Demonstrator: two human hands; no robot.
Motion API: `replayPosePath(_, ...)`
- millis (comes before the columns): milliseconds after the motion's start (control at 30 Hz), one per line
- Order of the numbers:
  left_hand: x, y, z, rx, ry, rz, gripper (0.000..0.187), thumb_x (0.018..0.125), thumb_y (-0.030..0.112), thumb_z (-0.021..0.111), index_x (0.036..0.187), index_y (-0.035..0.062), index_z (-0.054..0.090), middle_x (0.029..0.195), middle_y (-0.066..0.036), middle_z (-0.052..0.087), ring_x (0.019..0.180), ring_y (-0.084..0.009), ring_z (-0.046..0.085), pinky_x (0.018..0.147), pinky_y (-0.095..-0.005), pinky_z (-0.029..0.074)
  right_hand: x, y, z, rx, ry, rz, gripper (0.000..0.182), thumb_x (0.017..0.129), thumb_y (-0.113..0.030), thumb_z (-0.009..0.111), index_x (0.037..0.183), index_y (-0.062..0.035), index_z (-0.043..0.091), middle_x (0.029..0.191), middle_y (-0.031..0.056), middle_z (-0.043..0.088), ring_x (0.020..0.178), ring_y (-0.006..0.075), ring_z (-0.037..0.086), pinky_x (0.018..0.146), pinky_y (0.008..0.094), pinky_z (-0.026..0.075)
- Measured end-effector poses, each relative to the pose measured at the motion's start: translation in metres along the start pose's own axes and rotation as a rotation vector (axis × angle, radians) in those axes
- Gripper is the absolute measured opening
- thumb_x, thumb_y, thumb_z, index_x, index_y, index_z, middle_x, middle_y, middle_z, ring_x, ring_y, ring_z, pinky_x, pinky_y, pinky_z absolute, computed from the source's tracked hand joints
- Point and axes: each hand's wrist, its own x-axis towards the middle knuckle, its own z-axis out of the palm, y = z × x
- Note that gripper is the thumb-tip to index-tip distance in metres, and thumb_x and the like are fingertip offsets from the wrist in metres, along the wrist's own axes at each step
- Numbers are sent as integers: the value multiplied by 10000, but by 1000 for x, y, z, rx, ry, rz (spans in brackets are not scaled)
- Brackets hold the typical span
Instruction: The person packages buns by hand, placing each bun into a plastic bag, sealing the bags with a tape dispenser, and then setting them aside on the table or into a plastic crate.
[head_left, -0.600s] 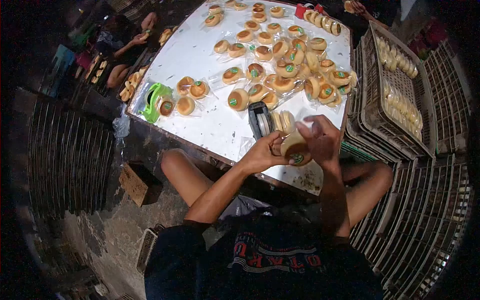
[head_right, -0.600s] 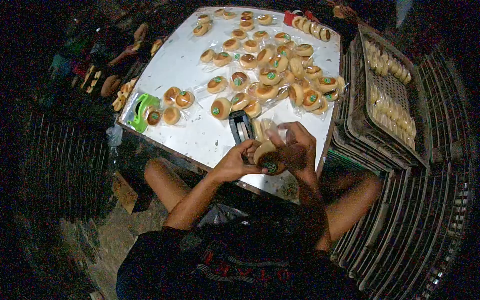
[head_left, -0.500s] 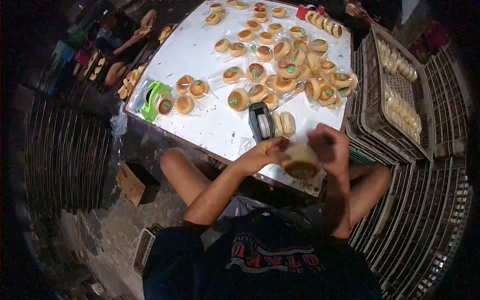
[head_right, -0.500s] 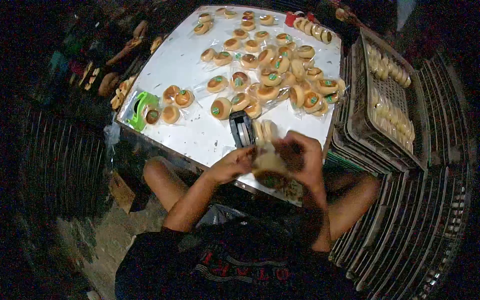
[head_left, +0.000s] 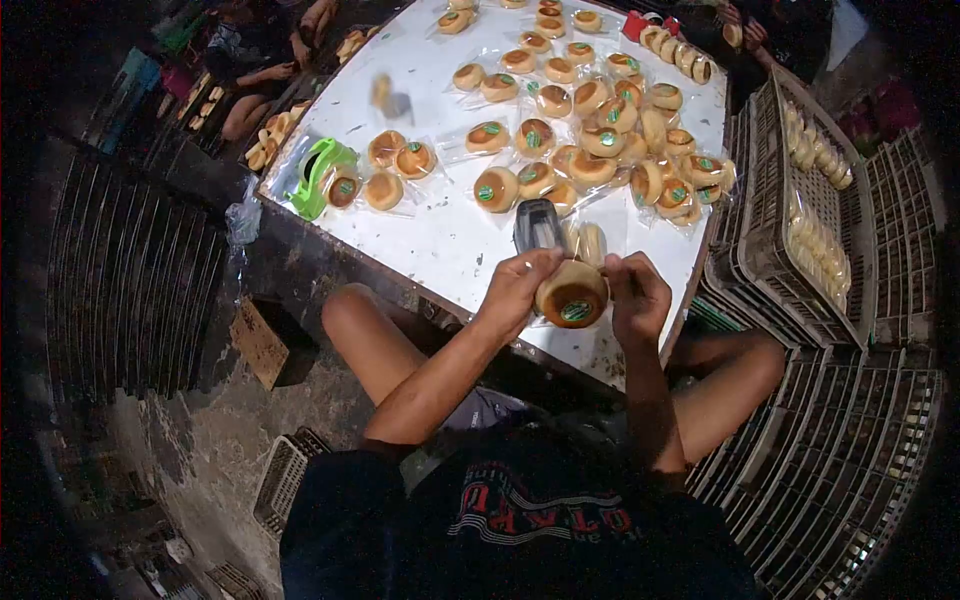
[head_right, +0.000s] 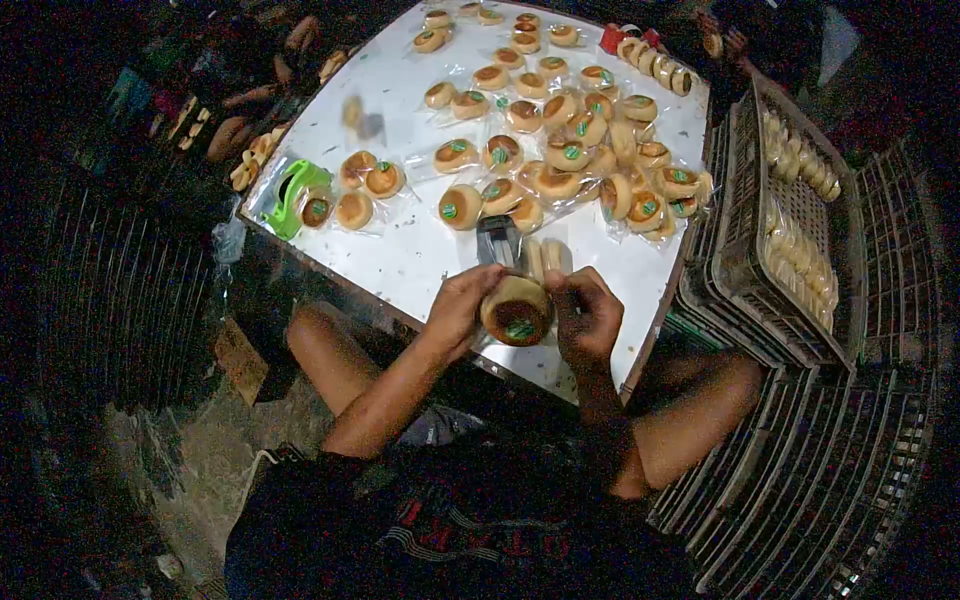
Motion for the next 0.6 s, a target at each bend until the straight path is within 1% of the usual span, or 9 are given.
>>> replayPosePath(100,0,10,11,-78,27,83,341,1005,240,507,1160,-53,587,1076,-144,673,959,-176,650,856,-322,539,9,15,-3,129,-80,430,196,848,-155,732,835,13,632,783,67,590,648,148,546,626,270,454)
replayPosePath(133,1,13,12,36,62,95,358,1021,246,469,1165,-63,576,1110,-161,667,984,-169,645,845,-308,536,7,22,9,-342,75,-45,272,874,-156,688,1078,3,603,997,154,641,805,256,626,744,323,500)
replayPosePath(233,2,9,9,352,110,164,350,1025,235,461,1177,-60,571,1104,-146,667,1005,-154,632,844,-273,517,-1,-12,23,-600,232,-571,402,932,-130,591,1274,43,469,1206,179,592,1083,254,600,959,348,456)
replayPosePath(267,0,9,9,535,82,222,318,1027,210,457,1173,-45,576,1087,-118,665,976,-129,628,821,-235,498,-11,-4,24,-446,48,-408,630,919,-133,596,1449,-17,276,1428,223,412,1270,337,470,1025,395,410)
replayPosePath(367,0,1,13,495,-6,281,286,1019,190,474,1159,-34,584,1051,-112,659,1032,-148,595,877,-278,474,-17,7,24,-106,-115,79,388,947,-137,585,1283,39,505,1194,126,618,1067,219,602,958,322,451)
replayPosePath(400,6,3,15,640,-13,481,281,978,155,542,1187,-31,567,1105,-149,629,1132,-232,547,965,-365,426,-13,5,16,-43,-167,176,366,950,-140,584,1260,43,524,1168,108,628,1046,192,602,939,306,456)
replayPosePath(500,7,0,28,1320,398,905,366,936,153,586,1255,-20,534,1282,-181,549,1202,-292,515,1020,-368,403,-12,10,1,104,-207,278,315,952,-140,584,1206,46,574,1108,97,654,1013,160,609,888,292,478)
replayPosePath(533,5,-2,30,1266,293,984,445,879,86,623,1295,-1,491,1336,-206,499,1263,-363,454,1034,-390,389,-12,19,4,112,-143,170,302,947,-132,586,1197,39,585,1100,121,661,1022,184,616,874,310,490)
replayPosePath(600,4,-7,27,1134,-11,773,346,846,126,684,1153,-6,597,1152,-181,617,1081,-296,589,920,-367,464,-10,18,-2,530,-107,323,335,956,-129,564,1244,41,550,1220,141,605,1120,197,571,923,319,475)
